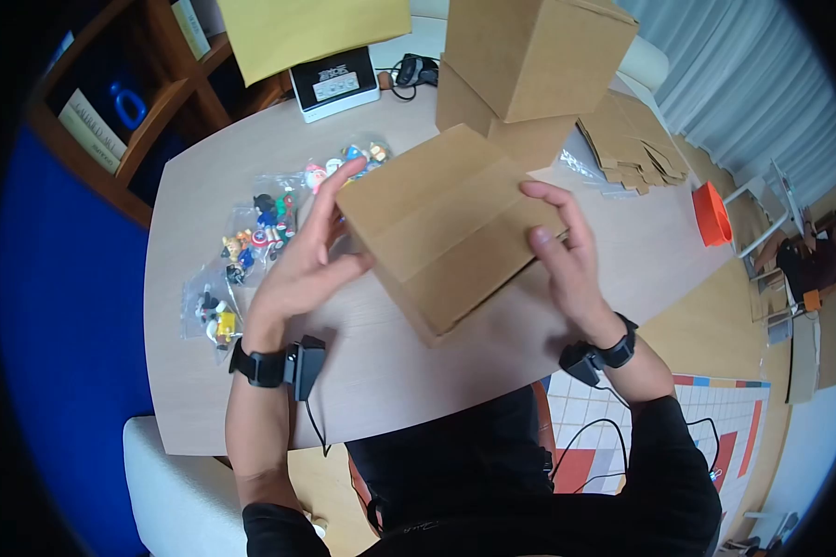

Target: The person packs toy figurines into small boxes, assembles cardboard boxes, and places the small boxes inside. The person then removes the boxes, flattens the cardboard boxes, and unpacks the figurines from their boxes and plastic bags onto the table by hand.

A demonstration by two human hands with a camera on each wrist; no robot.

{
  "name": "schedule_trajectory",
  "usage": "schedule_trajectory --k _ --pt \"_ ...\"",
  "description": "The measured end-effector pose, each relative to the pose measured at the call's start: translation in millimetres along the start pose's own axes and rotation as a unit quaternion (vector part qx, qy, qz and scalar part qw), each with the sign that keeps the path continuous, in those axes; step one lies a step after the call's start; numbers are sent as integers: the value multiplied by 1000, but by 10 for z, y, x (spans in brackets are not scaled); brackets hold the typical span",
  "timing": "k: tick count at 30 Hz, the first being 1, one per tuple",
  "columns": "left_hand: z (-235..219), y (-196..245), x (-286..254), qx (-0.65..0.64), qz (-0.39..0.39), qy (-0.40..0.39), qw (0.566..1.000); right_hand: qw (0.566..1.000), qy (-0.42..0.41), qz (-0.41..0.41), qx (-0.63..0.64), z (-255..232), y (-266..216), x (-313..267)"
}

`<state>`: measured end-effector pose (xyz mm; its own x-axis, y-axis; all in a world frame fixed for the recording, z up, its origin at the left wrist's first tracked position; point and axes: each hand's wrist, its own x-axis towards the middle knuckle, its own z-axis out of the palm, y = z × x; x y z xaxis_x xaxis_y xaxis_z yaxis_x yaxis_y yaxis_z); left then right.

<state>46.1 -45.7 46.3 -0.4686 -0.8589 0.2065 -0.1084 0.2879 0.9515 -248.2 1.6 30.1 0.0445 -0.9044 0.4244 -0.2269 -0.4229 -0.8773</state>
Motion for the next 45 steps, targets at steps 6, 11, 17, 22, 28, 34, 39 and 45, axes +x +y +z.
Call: schedule_trajectory --k 6,11,17,22,28,34,39,45 --pt "-677 -53 -161 -192 -64 -8 979 992 -103 -28 73 539 -306 238" --pt "-798 -96 -319 -227 -41 31 973 974 -206 -12 -93 534 -435 583" --pt "-662 -158 -268 -178 -19 187 966 971 -204 -1 126 671 -483 856" --pt "-677 -272 -208 -47 17 201 978 976 -153 -71 139 910 -319 762" --pt "-737 -279 -108 9 22 162 986 969 -190 -152 32 733 -353 798" --pt "-585 64 44 102 -111 151 977 950 -237 -54 196 579 -217 917" --pt "-646 -132 82 91 -177 165 966 947 -284 -91 114 469 -372 852" --pt "-599 5 120 221 -134 270 927 876 -303 -371 -60 533 -370 852"
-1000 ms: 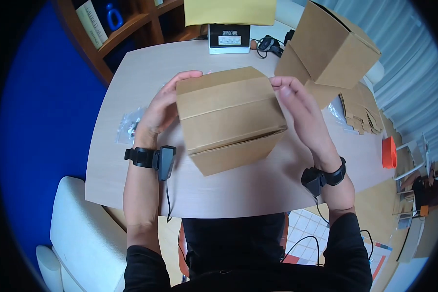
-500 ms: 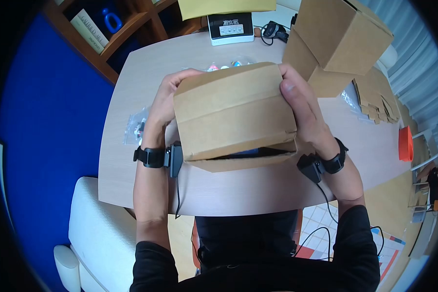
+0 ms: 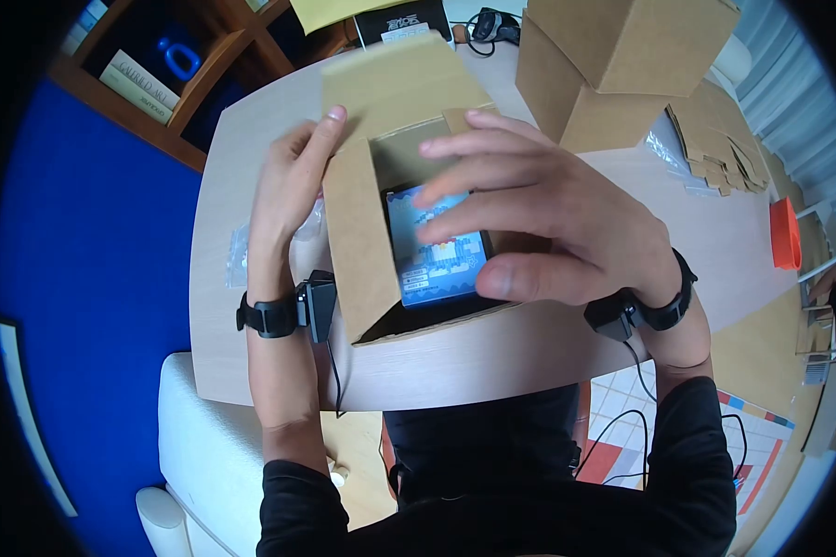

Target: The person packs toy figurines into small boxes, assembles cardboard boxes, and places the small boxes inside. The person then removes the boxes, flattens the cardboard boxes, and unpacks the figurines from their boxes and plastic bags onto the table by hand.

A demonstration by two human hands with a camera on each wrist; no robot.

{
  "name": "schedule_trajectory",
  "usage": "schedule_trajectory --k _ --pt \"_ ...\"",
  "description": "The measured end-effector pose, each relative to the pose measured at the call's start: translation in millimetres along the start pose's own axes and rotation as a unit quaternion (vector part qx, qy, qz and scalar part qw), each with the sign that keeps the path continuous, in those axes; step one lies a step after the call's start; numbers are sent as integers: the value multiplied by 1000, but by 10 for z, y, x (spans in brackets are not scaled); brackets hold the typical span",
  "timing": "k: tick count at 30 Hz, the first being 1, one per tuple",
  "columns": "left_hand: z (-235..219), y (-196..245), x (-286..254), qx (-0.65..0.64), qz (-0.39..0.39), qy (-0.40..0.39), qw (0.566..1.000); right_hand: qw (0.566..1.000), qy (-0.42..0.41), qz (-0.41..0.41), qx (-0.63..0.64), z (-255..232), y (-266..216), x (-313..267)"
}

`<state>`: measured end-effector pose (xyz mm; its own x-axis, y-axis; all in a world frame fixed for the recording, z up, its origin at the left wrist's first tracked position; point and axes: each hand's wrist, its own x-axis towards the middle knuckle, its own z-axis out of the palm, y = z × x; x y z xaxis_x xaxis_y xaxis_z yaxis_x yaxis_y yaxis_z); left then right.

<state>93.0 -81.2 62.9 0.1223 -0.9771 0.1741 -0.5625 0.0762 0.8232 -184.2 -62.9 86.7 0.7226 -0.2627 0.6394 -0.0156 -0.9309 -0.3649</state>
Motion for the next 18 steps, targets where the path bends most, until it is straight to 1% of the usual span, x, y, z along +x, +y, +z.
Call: schedule_trajectory --k 1,2,3,4,5,6,7,8,9,10,11,12,13,14,15,16,17,18 --pt "14 38 -13 1 -1 -2 1000 997 -67 6 -39 -45 -32 -4" --pt "48 92 -44 12 74 74 994 997 -66 8 -38 -104 -35 -3" --pt "76 170 -81 23 148 149 977 996 -69 7 -51 -182 -25 1" --pt "87 257 -131 23 147 148 978 995 -74 5 -64 -264 -31 -1" --pt "84 346 -195 -32 236 107 965 995 -76 6 -62 -352 -73 -7" --pt "66 389 -234 -86 321 66 941 995 -63 37 -62 -445 -126 -4" --pt "48 393 -251 -87 319 70 941 995 -51 67 -62 -506 -170 -7" --pt "27 389 -268 -56 363 -8 930 995 -55 64 -60 -524 -226 -21" --pt "8 381 -280 -25 404 -85 910 985 -44 156 -59 -531 -297 -40" --pt "-14 368 -287 -25 404 -81 911 967 -31 247 -59 -535 -337 -51" --pt "-39 351 -294 -17 378 -109 919 960 -36 258 -107 -512 -329 -72" --pt "-63 336 -296 -9 352 -137 926 960 -37 257 -108 -467 -310 -77" --pt "-77 306 -267 -16 372 -122 920 951 -31 286 -115 -408 -295 -76" --pt "-116 308 -288 -17 372 -123 920 941 -23 315 -122 -367 -289 -76" --pt "-173 331 -326 -33 331 -112 937 941 -23 314 -123 -349 -287 -73" --pt "-225 357 -351 -50 288 -99 951 930 -38 341 -129 -334 -285 -63" --pt "-262 380 -356 -29 270 -80 959 919 -53 367 -135 -323 -284 -48" --pt "-312 366 -365 -30 268 -77 960 919 -55 365 -135 -309 -298 -28"
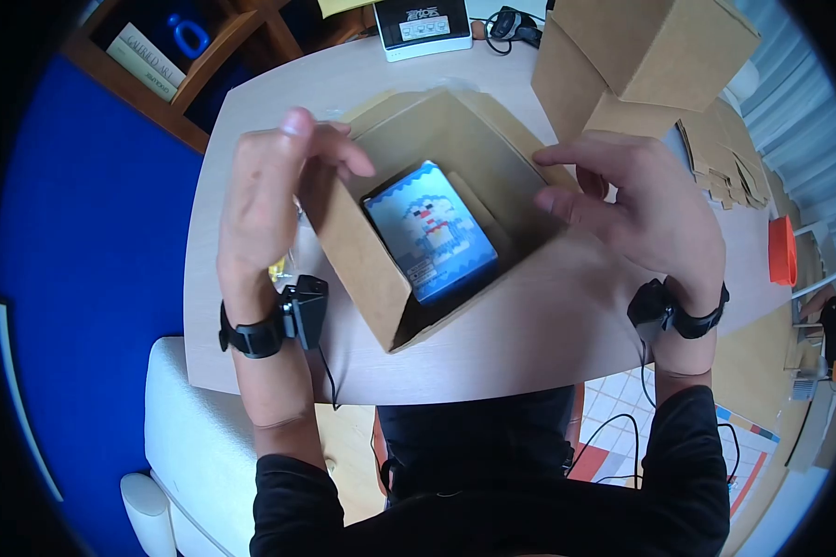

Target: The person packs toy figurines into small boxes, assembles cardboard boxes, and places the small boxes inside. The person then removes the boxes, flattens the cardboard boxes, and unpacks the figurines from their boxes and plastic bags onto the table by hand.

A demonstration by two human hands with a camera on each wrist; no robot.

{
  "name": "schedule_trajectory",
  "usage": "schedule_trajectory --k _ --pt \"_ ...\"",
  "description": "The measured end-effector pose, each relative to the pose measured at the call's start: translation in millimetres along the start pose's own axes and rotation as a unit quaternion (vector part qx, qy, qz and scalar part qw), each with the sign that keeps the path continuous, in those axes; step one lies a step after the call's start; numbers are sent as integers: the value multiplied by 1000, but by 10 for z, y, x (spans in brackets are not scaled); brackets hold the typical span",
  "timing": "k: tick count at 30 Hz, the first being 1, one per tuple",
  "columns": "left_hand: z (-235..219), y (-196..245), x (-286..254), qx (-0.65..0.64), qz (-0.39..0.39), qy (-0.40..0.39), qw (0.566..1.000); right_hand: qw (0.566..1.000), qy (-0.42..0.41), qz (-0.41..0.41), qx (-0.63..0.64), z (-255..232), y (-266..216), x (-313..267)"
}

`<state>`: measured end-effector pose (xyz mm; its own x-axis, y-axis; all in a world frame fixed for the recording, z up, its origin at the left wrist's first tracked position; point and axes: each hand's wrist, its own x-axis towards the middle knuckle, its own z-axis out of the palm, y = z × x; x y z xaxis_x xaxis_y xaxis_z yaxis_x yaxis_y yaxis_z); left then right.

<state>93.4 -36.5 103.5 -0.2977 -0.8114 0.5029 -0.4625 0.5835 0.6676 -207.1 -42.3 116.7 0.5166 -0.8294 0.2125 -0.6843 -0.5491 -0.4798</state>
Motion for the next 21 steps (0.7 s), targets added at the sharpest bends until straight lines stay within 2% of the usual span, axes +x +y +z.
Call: schedule_trajectory --k 2,4,6,8,9,10,11,12,14,18,20,21 --pt "-107 -12 -48 -62 -93 49 993 998 -25 29 -49 -4 -80 -8" --pt "-197 -28 -10 -63 -80 54 993 999 1 -8 -46 19 -101 -4" --pt "-319 -87 -49 -145 -129 33 980 998 19 -53 -43 49 -141 14" --pt "-368 -114 -132 -139 -129 70 979 995 41 -62 -74 74 -190 25" --pt "-379 -101 -101 -86 -180 23 980 994 36 -64 -76 65 -236 62" --pt "-392 -84 -76 -33 -229 -27 972 992 5 -72 -98 44 -308 115" --pt "-409 -75 -72 7 -242 -31 970 989 -25 -80 -122 42 -371 176" --pt "-378 -69 -76 1 -242 -26 970 988 -29 -81 -129 66 -412 259" --pt "-317 -37 -73 165 -196 -39 966 975 -135 -74 -163 145 -495 451" --pt "-248 -189 -82 211 -184 -64 958 964 -171 -76 -186 393 -614 716" --pt "-243 -237 -88 218 -187 -66 956 927 -294 20 -230 503 -729 802" --pt "-235 -258 -81 223 -188 -66 954 926 -297 21 -232 535 -779 828"
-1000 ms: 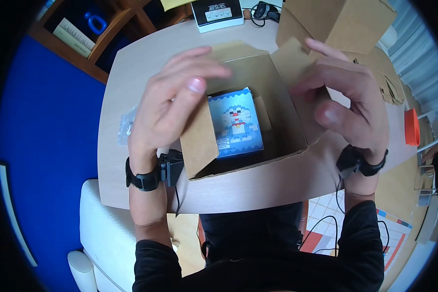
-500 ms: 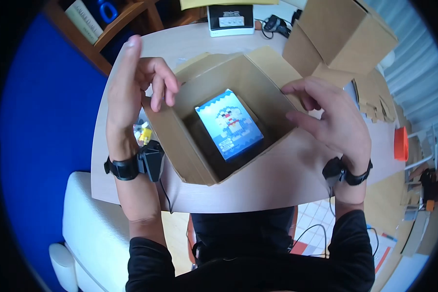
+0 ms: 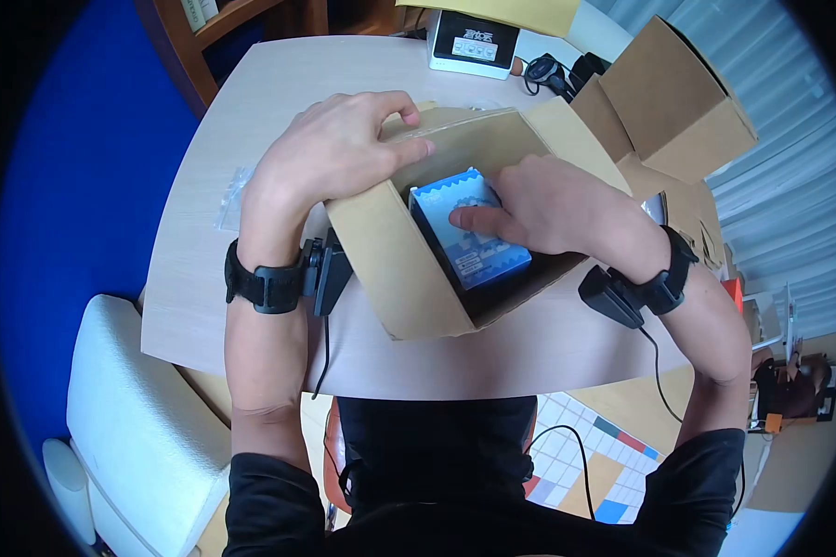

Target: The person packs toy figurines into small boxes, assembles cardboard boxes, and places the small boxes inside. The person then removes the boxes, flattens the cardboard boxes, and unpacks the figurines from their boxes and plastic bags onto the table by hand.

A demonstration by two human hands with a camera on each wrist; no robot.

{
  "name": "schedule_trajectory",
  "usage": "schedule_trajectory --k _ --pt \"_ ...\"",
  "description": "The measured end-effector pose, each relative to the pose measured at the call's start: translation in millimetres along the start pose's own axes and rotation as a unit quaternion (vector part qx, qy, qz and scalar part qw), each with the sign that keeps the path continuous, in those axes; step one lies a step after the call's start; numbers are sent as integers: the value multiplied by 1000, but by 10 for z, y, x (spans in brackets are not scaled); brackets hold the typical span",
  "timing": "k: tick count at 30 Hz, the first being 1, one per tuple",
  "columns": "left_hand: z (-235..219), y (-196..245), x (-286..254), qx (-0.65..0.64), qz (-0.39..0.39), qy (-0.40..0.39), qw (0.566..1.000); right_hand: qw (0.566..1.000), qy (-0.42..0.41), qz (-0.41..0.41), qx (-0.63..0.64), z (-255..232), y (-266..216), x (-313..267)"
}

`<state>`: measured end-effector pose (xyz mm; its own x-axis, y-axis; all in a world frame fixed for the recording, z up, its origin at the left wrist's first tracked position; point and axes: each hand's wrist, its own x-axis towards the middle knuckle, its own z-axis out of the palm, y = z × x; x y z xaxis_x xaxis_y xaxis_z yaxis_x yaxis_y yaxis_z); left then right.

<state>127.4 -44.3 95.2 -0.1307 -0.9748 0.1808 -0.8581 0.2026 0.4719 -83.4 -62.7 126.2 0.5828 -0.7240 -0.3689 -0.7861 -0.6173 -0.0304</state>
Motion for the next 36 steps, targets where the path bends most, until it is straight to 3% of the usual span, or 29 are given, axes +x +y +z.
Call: schedule_trajectory --k 2,6,9,11,12,14,17,24,27,30,32,33,34,35,36 --pt "26 0 4 4 1 2 1000 996 -67 48 -13 -41 -96 34" --pt "34 21 -14 18 -10 17 1000 994 -73 67 35 69 -99 178" --pt "-36 70 -25 16 -28 -2 999 988 -61 59 132 226 -10 268" --pt "-17 62 -10 6 -31 -16 999 943 -108 120 292 298 44 316" --pt "10 13 -10 8 -12 2 1000 943 -106 127 290 288 68 325" --pt "60 3 11 6 12 18 1000 900 -158 110 390 276 105 335" --pt "38 29 4 10 -4 3 1000 876 -160 117 440 322 112 374" --pt "3 81 15 -35 -14 -30 999 869 -179 54 458 279 44 260" --pt "-5 50 35 -58 -11 -34 998 866 -148 20 477 276 74 270" --pt "4 -68 64 -65 -9 -27 997 900 -100 -44 422 89 75 139" --pt "-37 -177 91 -65 -12 -25 998 898 105 -128 407 -67 51 -78" --pt "-84 -225 110 -89 -18 1 996 896 105 -126 412 -127 56 -198" --pt "-102 -246 121 -113 -23 28 993 890 168 -122 405 -191 63 -313" --pt "-94 -242 120 -112 -23 26 993 881 231 -120 395 -233 80 -384" --pt "-66 -229 104 -123 -4 -21 992 880 232 -117 398 -228 98 -428"
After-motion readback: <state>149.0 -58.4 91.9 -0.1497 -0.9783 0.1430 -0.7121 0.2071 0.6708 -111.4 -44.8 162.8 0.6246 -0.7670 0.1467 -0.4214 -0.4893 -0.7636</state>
